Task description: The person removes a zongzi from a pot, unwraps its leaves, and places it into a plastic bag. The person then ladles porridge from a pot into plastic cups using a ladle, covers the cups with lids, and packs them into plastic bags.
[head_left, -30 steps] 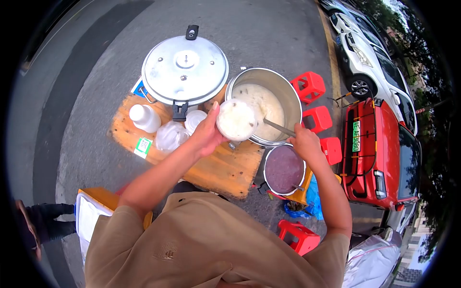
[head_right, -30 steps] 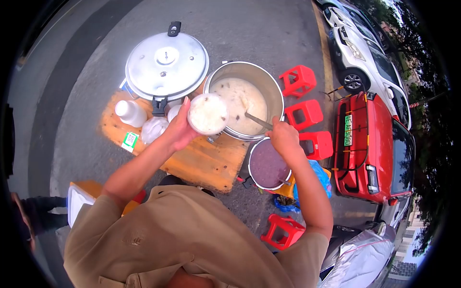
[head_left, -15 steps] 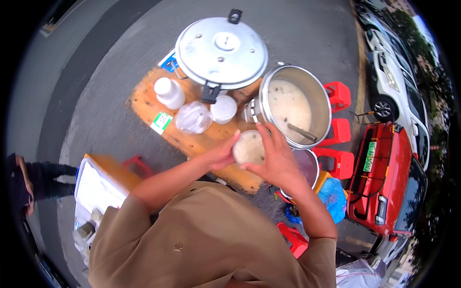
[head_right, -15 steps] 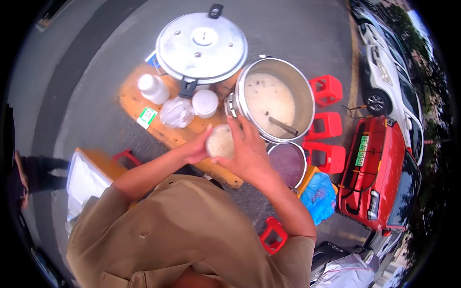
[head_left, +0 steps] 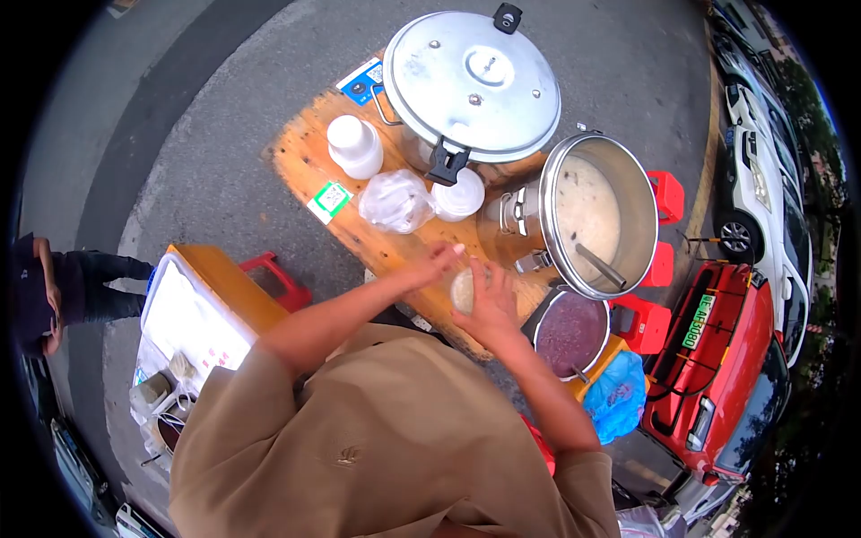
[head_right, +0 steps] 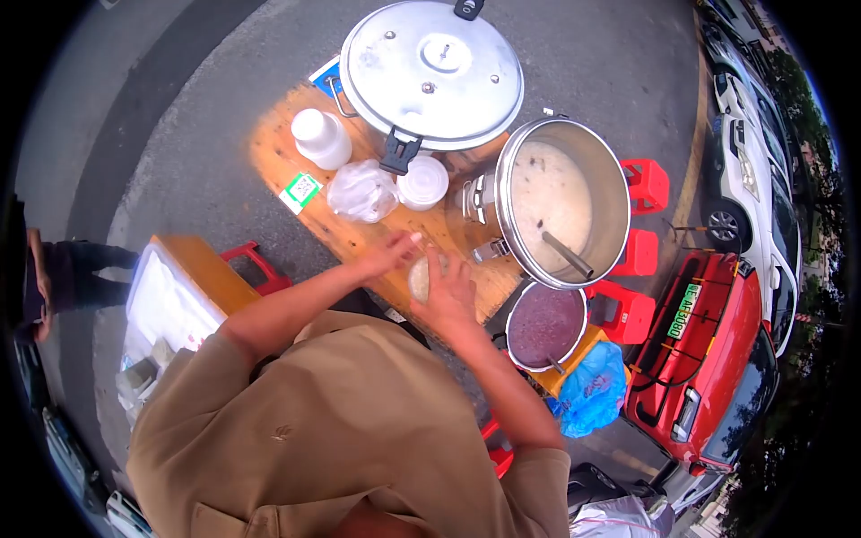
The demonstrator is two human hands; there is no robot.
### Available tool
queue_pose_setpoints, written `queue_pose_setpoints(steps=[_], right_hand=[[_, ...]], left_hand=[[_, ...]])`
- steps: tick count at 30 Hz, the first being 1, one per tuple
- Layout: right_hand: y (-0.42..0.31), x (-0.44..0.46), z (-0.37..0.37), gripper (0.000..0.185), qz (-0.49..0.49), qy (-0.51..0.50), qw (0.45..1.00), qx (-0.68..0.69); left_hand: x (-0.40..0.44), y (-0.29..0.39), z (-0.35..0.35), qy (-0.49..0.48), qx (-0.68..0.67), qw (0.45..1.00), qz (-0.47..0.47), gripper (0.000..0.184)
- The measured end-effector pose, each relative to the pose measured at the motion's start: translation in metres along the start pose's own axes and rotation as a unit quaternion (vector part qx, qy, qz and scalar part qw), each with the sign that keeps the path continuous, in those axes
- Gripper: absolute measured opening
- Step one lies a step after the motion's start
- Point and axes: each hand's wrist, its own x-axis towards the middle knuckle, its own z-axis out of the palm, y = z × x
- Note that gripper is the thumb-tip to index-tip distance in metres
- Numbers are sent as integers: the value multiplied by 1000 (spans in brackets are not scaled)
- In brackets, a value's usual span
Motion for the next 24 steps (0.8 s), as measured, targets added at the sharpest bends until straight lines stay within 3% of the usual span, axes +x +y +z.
queue_pose_setpoints(steps=[1,3,5,8,11,15,24], right_hand=[[5,5,17,100,3,7,1000,1],[17,15,50,100,10,20,1000,5],[26,25,76,100,24,14,1000,13],[37,39,110,99,51,8,998,28],[48,47,129,99,67,13,997,40],[54,52,138,99,89,11,994,59],[50,47,120,100,100,12,994,37]], left_hand=[[15,-7,-17,65,65,996,24,45],[36,-8,-46,158,168,956,180,32],[40,34,-56,226,250,908,250,28],[65,74,-68,323,345,860,191,29],[68,101,-66,343,392,843,138,31],[97,87,-82,320,440,833,95,36],[120,65,-95,278,462,811,227,31]])
